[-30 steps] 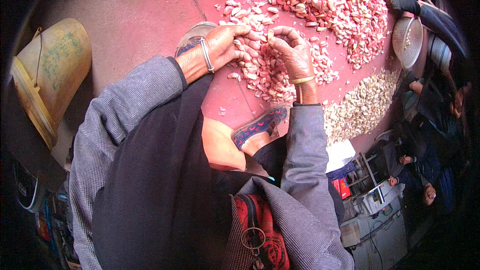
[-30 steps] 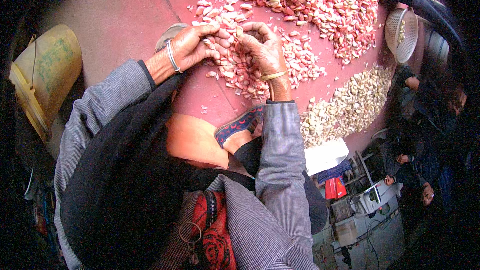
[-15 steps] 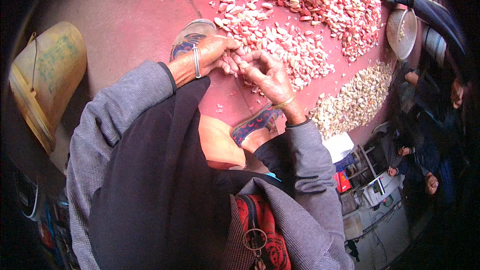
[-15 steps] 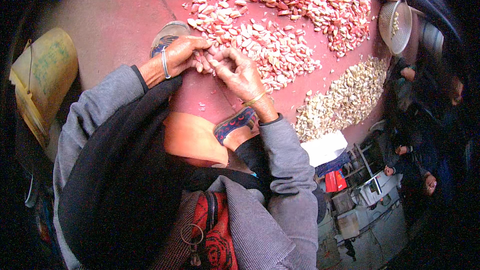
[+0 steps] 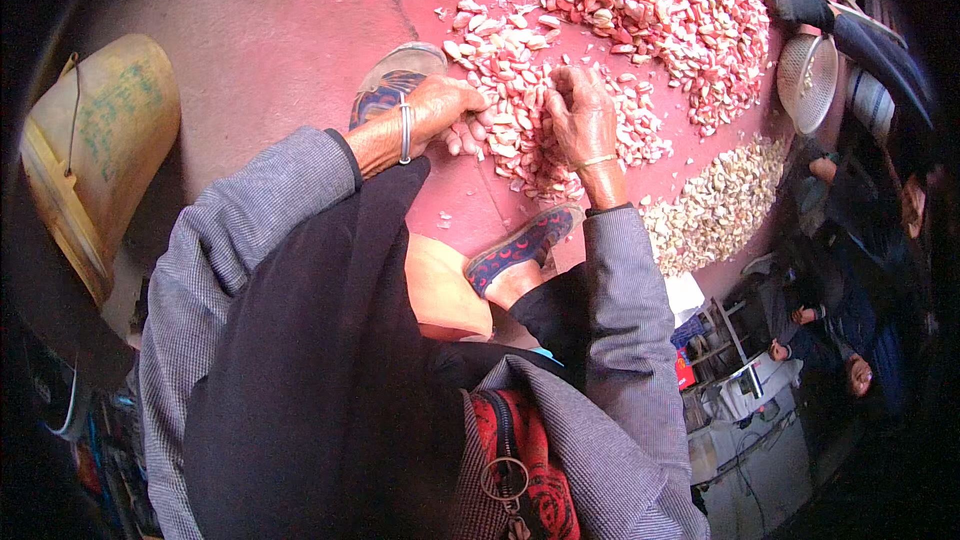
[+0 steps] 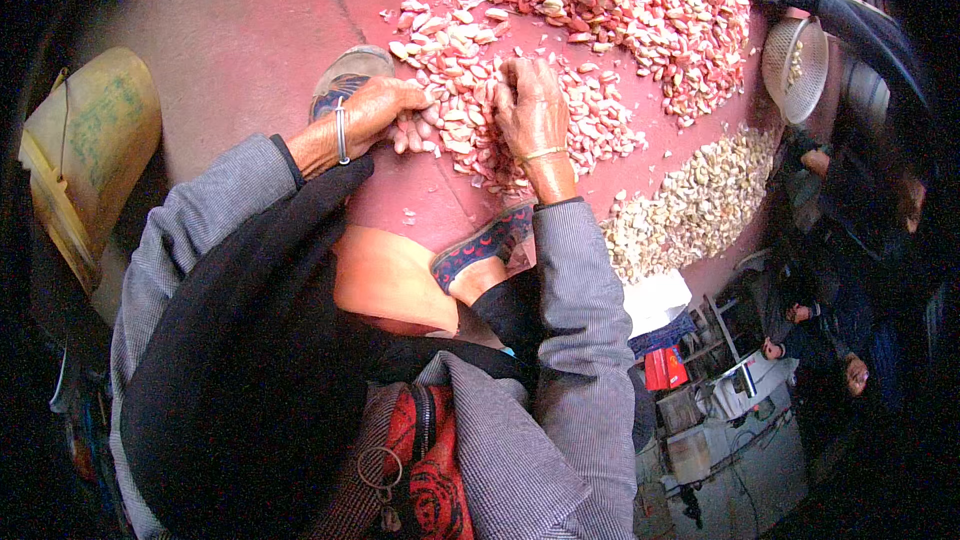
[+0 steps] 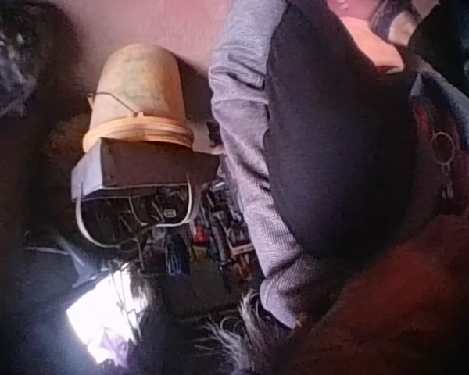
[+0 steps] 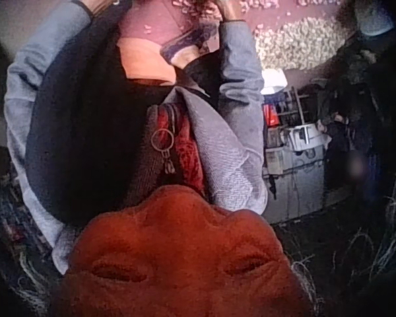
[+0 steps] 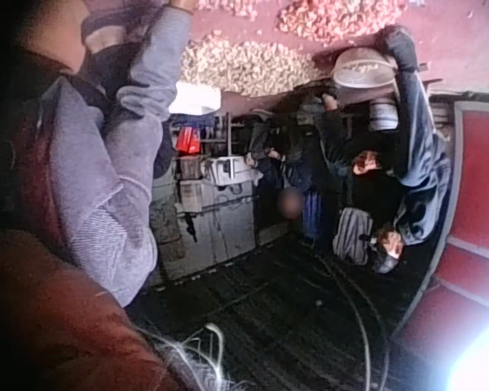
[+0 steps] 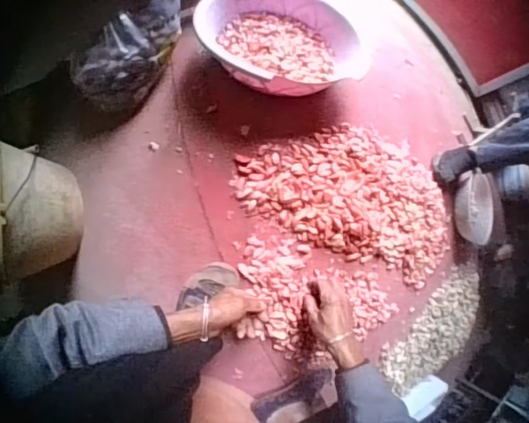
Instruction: The person sits on the floor and sorts peanuts by hand, separating red-skinned peanuts from shelled kernels. They repeatedly pick up peanuts, inspect them, and place them into separate piles on the floor.
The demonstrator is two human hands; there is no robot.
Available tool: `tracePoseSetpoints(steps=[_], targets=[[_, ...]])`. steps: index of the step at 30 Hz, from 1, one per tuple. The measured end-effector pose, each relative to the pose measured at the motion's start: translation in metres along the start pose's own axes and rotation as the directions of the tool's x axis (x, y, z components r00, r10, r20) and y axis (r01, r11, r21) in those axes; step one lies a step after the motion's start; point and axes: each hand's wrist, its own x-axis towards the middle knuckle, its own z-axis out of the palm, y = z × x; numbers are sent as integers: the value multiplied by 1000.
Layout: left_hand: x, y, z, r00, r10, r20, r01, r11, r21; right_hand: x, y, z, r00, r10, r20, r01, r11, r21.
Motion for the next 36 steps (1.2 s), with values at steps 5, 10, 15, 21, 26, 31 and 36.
tracePoseSetpoints(steps=[5,10,15,21,26,31,36], targets=[[6,-6,-9,988,75,134,-50,982,-181,4,8,4,999,-37,-16,36,997,-62],[12,-9,-11,981,84,172,-43,971,-234,4,7,-1,998,57,35,-50,984,-172],[12,-5,-11,973,74,218,4,941,-338,9,-10,-16,962,255,95,-271,927,260],[11,-1,-7,979,80,185,2,914,-405,-3,-43,-11,980,74,184,-155,864,479],[10,1,-11,986,88,142,-19,905,-425,5,-55,-3,936,184,301,-349,608,713],[12,-2,-17,982,162,100,-97,878,-469,5,-89,-12,982,-107,157,15,868,496],[8,0,-15,998,62,17,-42,833,-551,26,-100,-27,934,-335,124,262,879,399]])
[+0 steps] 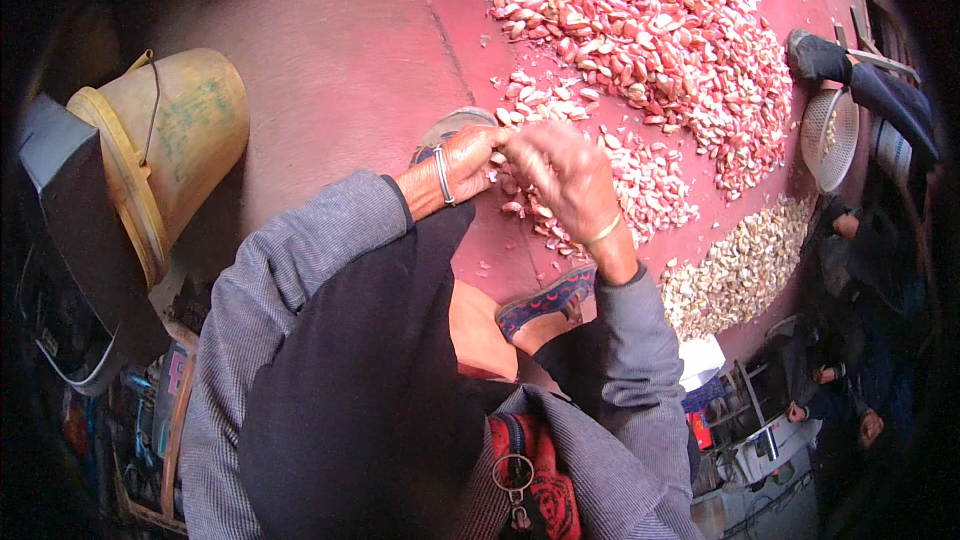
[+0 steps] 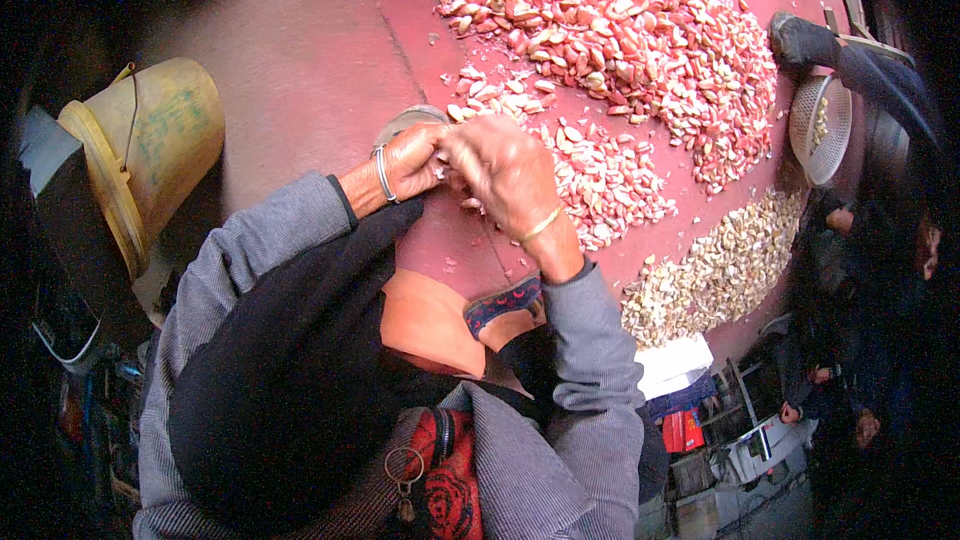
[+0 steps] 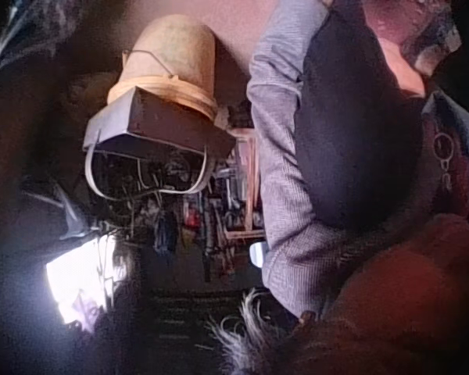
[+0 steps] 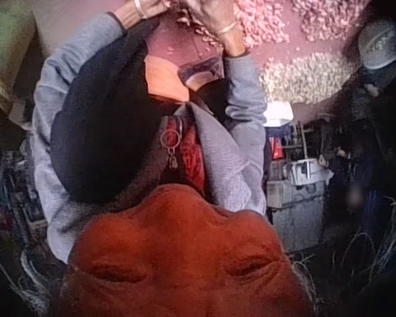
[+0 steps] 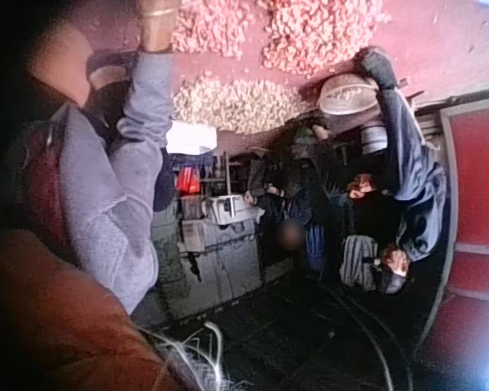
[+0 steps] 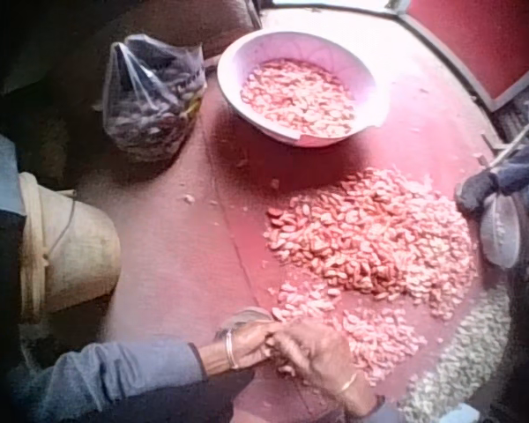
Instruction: The person sits on the floor and sorts peanuts by hand, separating red-skinned peanuts from shelled kernels. They repeatedly pick up peanuts, inspect them, and place them into separate piles on the floor.
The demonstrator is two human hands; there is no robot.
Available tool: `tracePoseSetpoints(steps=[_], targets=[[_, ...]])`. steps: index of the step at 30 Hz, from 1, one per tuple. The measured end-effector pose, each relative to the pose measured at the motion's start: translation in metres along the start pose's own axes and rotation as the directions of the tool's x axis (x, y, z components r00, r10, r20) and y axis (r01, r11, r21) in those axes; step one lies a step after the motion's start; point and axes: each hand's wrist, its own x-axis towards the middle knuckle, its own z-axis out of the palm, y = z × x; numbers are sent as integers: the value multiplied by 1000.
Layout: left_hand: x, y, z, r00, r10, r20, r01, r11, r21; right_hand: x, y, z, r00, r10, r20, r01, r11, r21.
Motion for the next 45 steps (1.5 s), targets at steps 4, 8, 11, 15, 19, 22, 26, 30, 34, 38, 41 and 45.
tracePoseSetpoints(steps=[4,8,11,15,19,22,26,30,34,38,41,45], targets=[[-7,2,-1,998,-39,59,34,997,70,64,33,2,963,-153,-224,74,943,-324],[-2,-8,3,983,-127,133,107,984,142,95,52,35,943,-243,-227,73,817,-572],[1,-11,3,973,-179,144,128,943,308,74,53,50,960,-235,-149,92,774,-627],[2,-17,1,971,-201,129,129,896,424,28,46,45,992,-113,-57,73,879,-471],[9,-21,-8,956,-212,204,71,839,540,3,43,32,998,-61,-6,56,947,-315],[16,-24,-12,936,-246,250,69,827,557,5,49,17,990,-47,-132,14,971,-238],[20,-24,-12,919,-311,244,121,809,575,33,62,7,961,-65,-269,-20,954,-300],[18,-23,-11,921,-295,254,101,811,577,50,70,18,933,-136,-333,-76,829,-554],[16,-25,-13,931,-256,260,69,824,563,28,69,28,959,-96,-265,-70,830,-554],[20,-26,-14,932,-244,268,55,826,560,-4,63,31,970,-1,-242,-94,920,-380],[20,-27,-14,939,-262,221,99,824,558,-5,63,27,957,62,-285,-137,959,-250],[21,-27,-13,930,-274,243,90,814,573,32,71,18,935,-129,-332,-8,924,-383]])
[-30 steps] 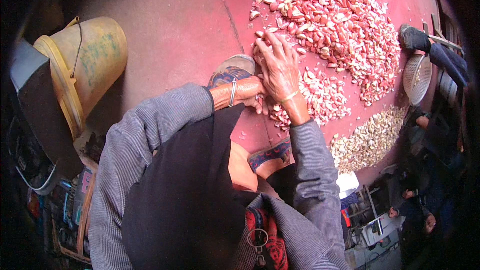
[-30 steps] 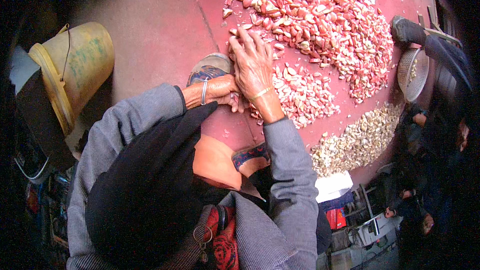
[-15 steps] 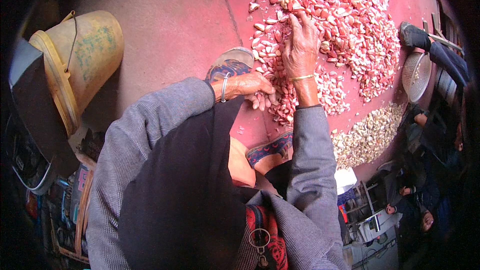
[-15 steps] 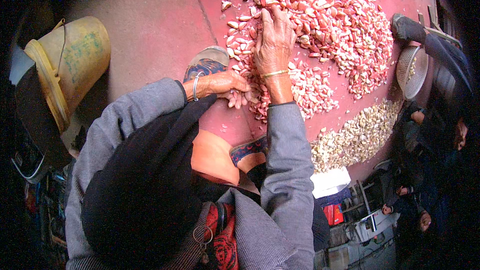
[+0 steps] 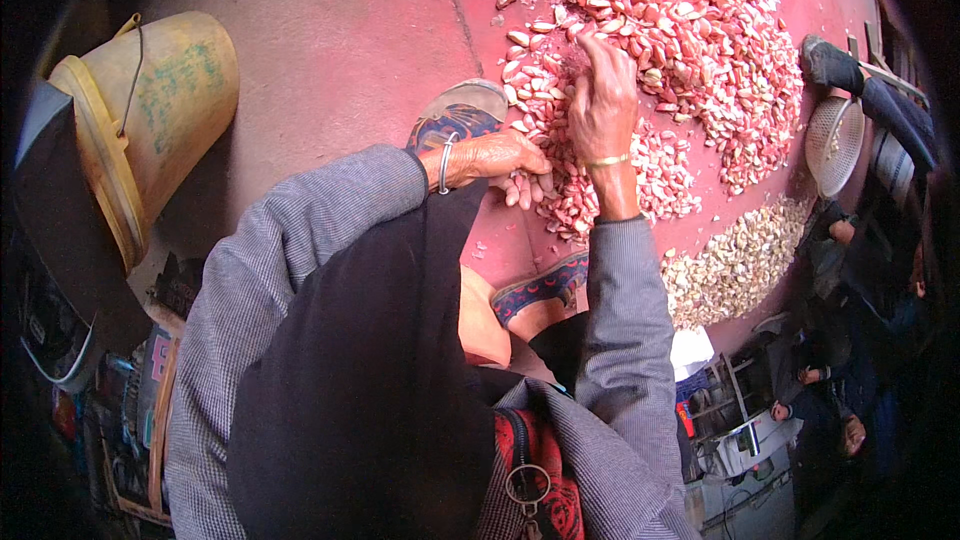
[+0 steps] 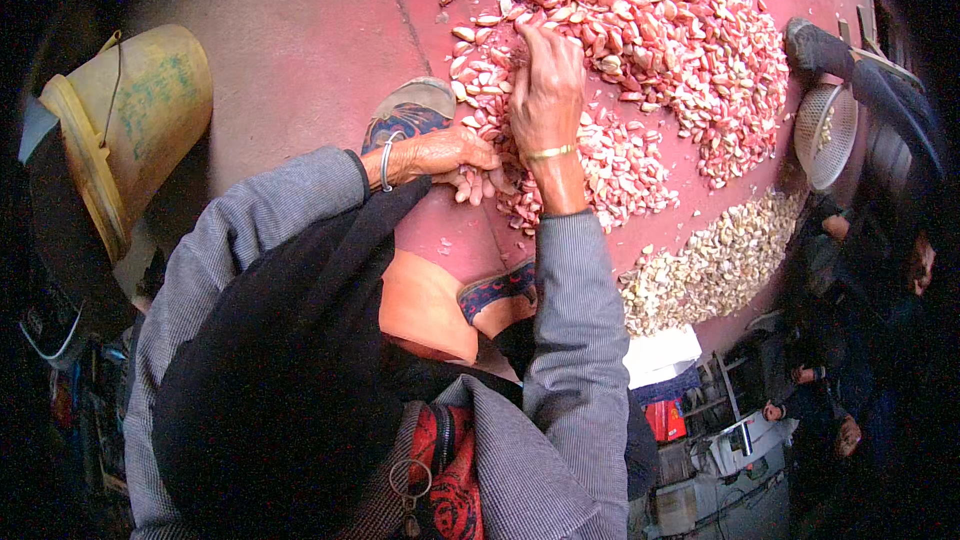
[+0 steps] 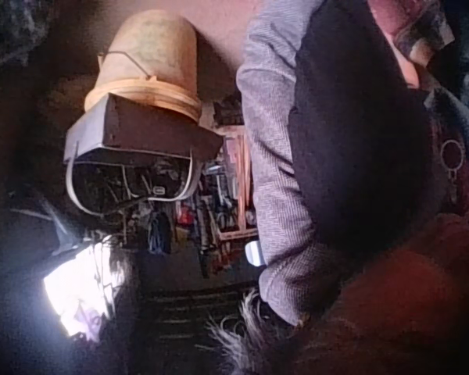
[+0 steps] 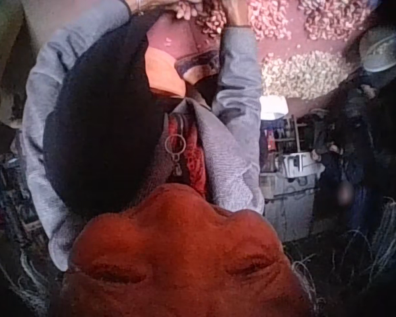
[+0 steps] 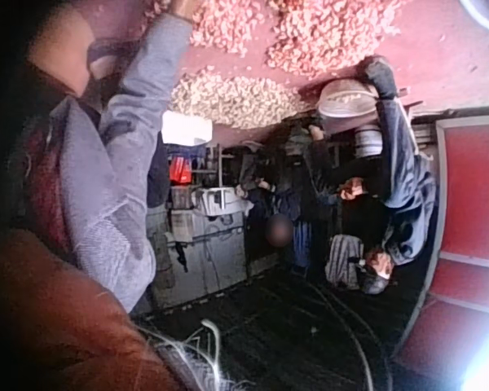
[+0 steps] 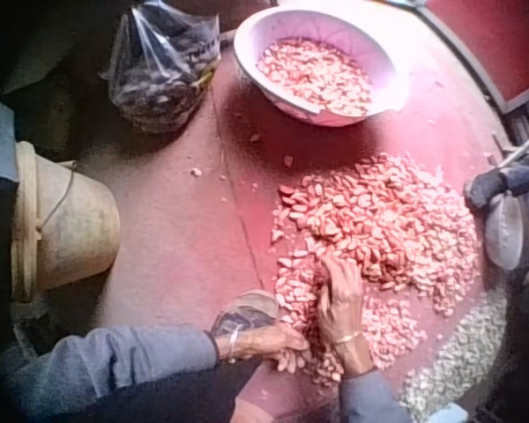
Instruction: The person sits on the floor and sorts peanuts by hand, separating red-skinned peanuts from shelled kernels. They repeatedly pick up peanuts, inspect them, and place them into separate piles on the floor.
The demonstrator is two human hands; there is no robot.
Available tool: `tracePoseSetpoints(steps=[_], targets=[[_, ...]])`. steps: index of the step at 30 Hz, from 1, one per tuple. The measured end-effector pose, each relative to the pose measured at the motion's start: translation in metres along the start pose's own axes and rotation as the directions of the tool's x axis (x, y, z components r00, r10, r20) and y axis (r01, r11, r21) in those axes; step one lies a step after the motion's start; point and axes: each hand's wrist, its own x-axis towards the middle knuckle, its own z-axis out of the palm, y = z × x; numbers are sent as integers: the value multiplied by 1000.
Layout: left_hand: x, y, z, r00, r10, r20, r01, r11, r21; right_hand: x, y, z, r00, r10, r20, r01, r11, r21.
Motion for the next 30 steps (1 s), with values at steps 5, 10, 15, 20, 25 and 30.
tracePoseSetpoints(steps=[5,10,15,20,25,30], targets=[[-4,4,1,1000,-8,-5,8,1000,4,20,-1,16,999,-30,-16,25,972,-234],[-8,8,6,1000,-15,-12,15,999,40,1,-5,5,992,105,73,-97,989,-113],[-10,9,6,1000,0,-29,1,999,42,41,1,23,956,292,42,-287,954,-87],[-10,6,5,999,35,-28,-34,999,42,56,1,36,928,371,46,-352,908,-225],[-8,15,9,938,304,-166,-290,951,105,38,10,9,897,440,45,-439,873,211],[-8,32,17,912,302,-278,-378,883,-279,-10,-16,-41,822,513,246,-565,683,463]])
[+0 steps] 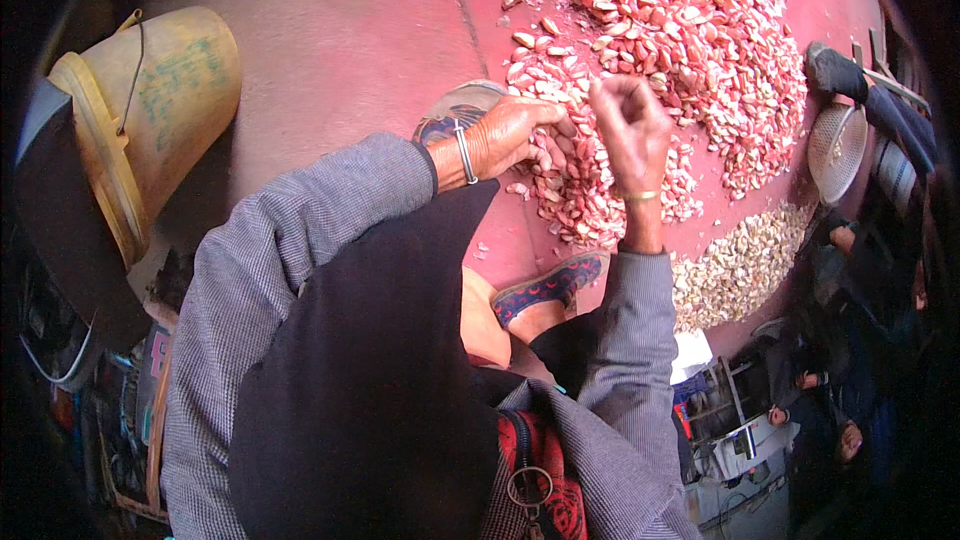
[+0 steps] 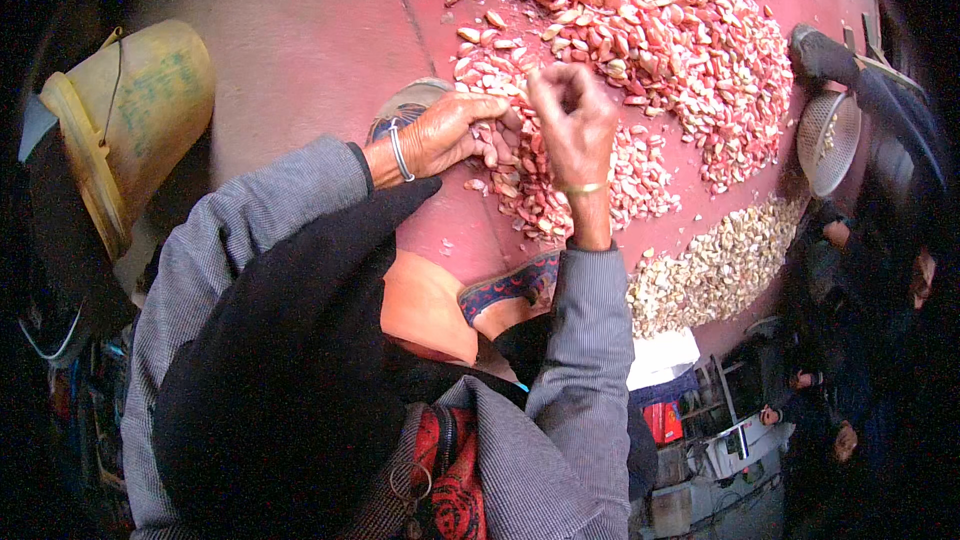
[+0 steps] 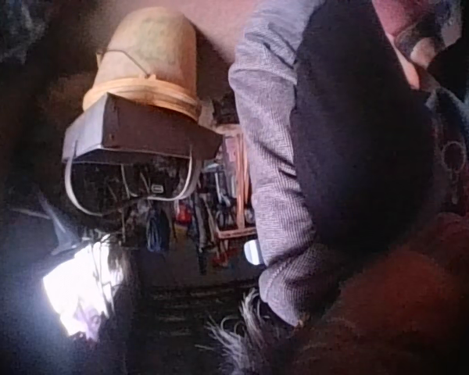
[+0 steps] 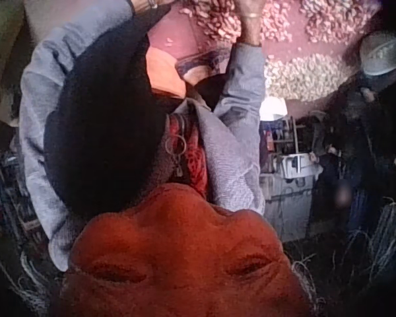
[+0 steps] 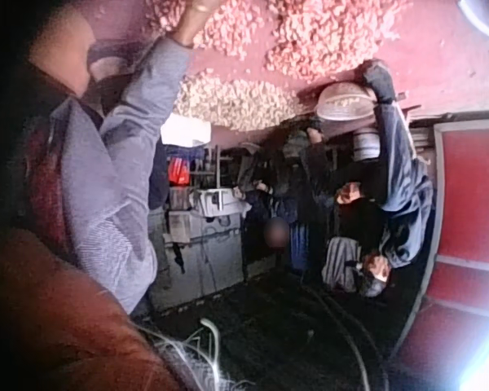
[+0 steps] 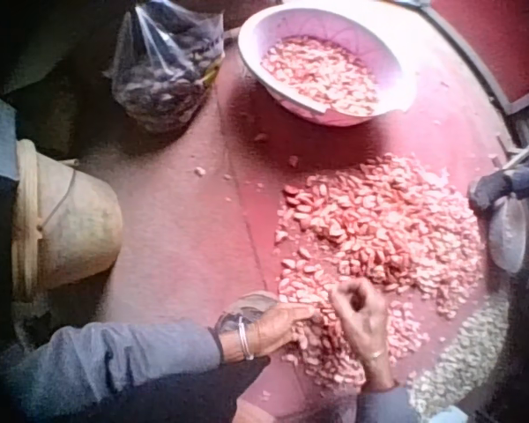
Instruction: The person sits on the floor and sorts peanuts by hand, separating red-skinned peanuts from shelled kernels. They repeatedly pick up peanuts, inspect them, and place them into separate piles on the floor.
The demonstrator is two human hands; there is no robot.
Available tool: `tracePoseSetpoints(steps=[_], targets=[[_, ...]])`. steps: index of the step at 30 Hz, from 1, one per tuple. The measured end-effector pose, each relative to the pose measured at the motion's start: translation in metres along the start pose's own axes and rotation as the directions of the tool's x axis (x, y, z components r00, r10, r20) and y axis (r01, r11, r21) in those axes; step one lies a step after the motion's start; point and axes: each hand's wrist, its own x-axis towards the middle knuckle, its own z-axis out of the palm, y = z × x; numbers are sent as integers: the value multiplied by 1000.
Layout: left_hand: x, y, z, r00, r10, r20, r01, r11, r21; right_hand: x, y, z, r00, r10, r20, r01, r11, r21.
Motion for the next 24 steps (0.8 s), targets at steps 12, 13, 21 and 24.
tracePoseSetpoints(steps=[12,13,21,24], targets=[[-2,-9,-3,965,-227,133,239,967,-83,4,14,-11,900,-436,8,398,814,-424],[-1,-13,-5,954,-268,136,274,961,-27,10,17,-9,881,-472,40,436,775,-457],[9,-30,-24,911,-381,157,347,915,205,-7,50,7,892,-450,37,347,631,-694],[12,-33,-25,907,-384,171,338,908,248,-32,53,-4,921,-390,8,320,742,-589]])
